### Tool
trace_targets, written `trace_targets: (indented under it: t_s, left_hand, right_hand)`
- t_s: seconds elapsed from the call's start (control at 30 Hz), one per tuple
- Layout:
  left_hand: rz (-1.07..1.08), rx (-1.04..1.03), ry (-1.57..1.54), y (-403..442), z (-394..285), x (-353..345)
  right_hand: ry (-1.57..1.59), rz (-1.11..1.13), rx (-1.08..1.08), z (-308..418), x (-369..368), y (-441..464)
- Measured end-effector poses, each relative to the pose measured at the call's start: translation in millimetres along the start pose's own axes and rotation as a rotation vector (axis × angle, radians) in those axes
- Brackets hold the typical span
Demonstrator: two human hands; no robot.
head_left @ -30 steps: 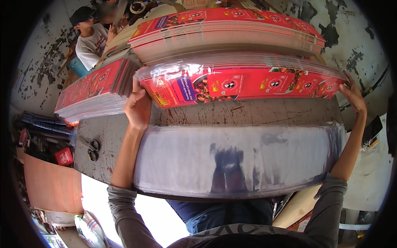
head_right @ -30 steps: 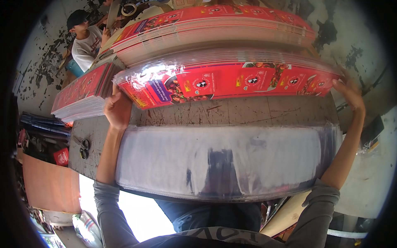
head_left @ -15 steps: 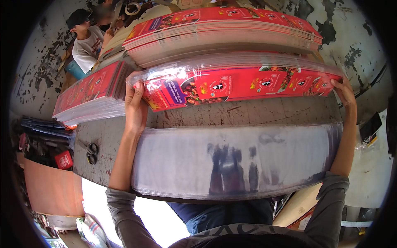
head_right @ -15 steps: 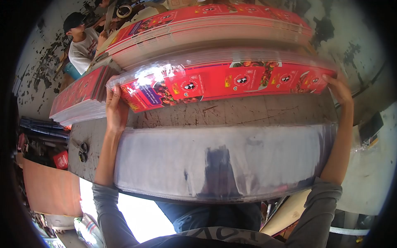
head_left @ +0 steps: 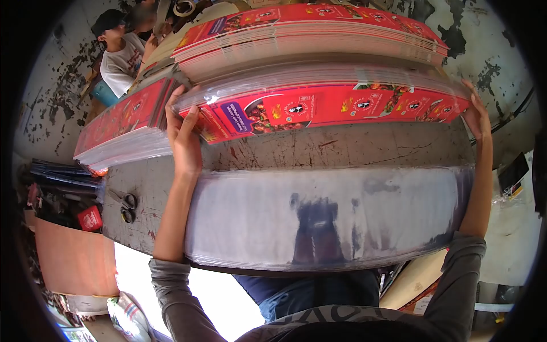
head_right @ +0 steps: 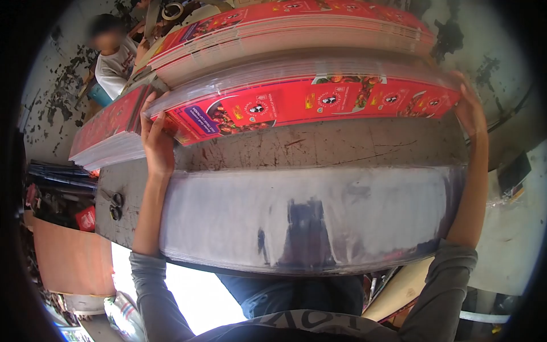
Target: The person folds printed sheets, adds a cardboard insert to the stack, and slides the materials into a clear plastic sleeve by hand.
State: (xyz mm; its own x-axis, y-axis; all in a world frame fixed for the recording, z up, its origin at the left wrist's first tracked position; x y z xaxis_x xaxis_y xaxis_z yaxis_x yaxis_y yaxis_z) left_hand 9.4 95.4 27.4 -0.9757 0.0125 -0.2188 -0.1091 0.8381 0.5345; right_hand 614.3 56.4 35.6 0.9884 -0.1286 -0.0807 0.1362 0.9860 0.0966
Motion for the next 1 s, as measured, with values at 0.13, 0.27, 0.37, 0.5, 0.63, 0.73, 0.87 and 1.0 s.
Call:
trace_targets:
  t_s: [0.13, 0.27, 0.37, 0.5, 0.63, 0.73, 0.87, 1.0]
  left_hand:
    - [-0.020, 0.206, 0.100, -3, 22, 7]
    - [-0.040, 0.086, 0.059, -3, 20, 7]
    - [-0.096, -0.034, 0.130, -4, 2, 3]
    - [-0.065, 0.115, 0.033, -1, 15, 16]
    - [-0.118, 0.152, 0.046, 0, 20, 21]
    - [-0.131, 0.136, 0.068, 0, 17, 16]
    - [-0.162, 0.163, -0.020, -2, 13, 11]
    - [-0.114, 0.126, -0.087, 0, 9, 3]
  right_hand:
    - [0.012, -0.032, 0.038, -8, 1, 9]
    - [-0.044, -0.135, 0.074, -11, 19, 18]
    - [-0.061, -0.113, 0.139, 3, 23, 17]
    - [-0.108, -0.049, 0.097, 13, -2, 11]
    - [-0.128, -0.010, 0.115, 12, -10, 5]
    - [-0.168, 0.001, 0.146, 12, -15, -1]
    - [-0.212, -0.003, 0.049, 3, -1, 4]
    - [-0.169, -0.051, 0.117, 8, -6, 6]
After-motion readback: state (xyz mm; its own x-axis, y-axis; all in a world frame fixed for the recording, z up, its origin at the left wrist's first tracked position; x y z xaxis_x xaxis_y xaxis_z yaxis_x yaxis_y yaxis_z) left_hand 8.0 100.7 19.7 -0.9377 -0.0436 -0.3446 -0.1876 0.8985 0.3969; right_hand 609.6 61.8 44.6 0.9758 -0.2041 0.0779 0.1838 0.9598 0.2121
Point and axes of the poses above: each hand's wrist, its own y-axis towards the middle knuckle, its own x-axis out of the back of the hand, z = x × y, the point moved 6 cm from there along y, towards the middle knuckle, and after that the axes turned 5 degrees about -x, right-handed, at the moved point
